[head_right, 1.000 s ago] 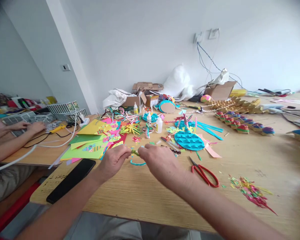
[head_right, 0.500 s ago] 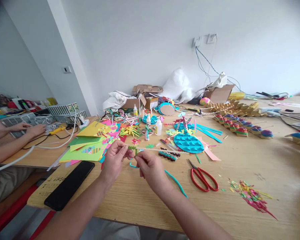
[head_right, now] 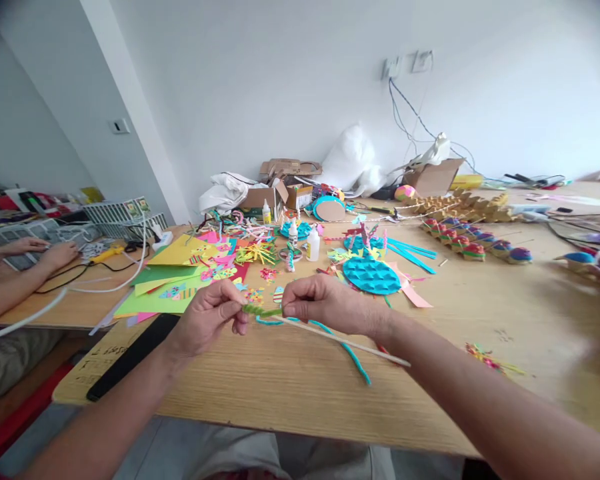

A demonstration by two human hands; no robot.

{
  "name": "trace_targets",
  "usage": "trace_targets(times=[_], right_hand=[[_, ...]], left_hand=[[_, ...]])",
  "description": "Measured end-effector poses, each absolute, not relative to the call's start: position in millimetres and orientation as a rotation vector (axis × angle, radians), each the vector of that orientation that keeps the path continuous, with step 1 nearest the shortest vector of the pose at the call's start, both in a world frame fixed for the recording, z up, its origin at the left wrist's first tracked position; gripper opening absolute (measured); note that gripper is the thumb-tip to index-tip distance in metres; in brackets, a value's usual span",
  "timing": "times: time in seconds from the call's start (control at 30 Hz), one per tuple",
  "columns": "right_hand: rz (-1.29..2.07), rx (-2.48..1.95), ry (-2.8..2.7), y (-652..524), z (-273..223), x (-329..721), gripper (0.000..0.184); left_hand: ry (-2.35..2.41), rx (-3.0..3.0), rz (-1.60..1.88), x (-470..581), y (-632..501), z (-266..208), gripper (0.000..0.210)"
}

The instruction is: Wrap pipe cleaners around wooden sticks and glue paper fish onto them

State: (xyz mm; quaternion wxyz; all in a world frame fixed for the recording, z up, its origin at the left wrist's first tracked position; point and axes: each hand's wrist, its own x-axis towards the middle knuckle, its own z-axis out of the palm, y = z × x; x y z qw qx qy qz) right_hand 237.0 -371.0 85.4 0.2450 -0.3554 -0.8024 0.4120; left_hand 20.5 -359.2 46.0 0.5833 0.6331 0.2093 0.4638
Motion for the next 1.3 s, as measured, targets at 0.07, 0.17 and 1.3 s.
trace_targets(times=[0.07,0.17,1.3], right_hand=[[1.222,-0.891,-1.901,-369.6,69.3,229.6,0.023],[1.191,-0.834,-1.550,-370.0,40.9,208.0,0.023],[0.902,-0.807,-1.234,-353.8,24.6,184.8,0.010]], left_hand=[[0.439,1.242,1.194,28.9,-359.6,42.7,0.014],[0.453,0.981,1.336,43.9,-357.7,36.8,0.015],[0.944,2.212,0.729,34.3,-346.9,66.3,0.022]])
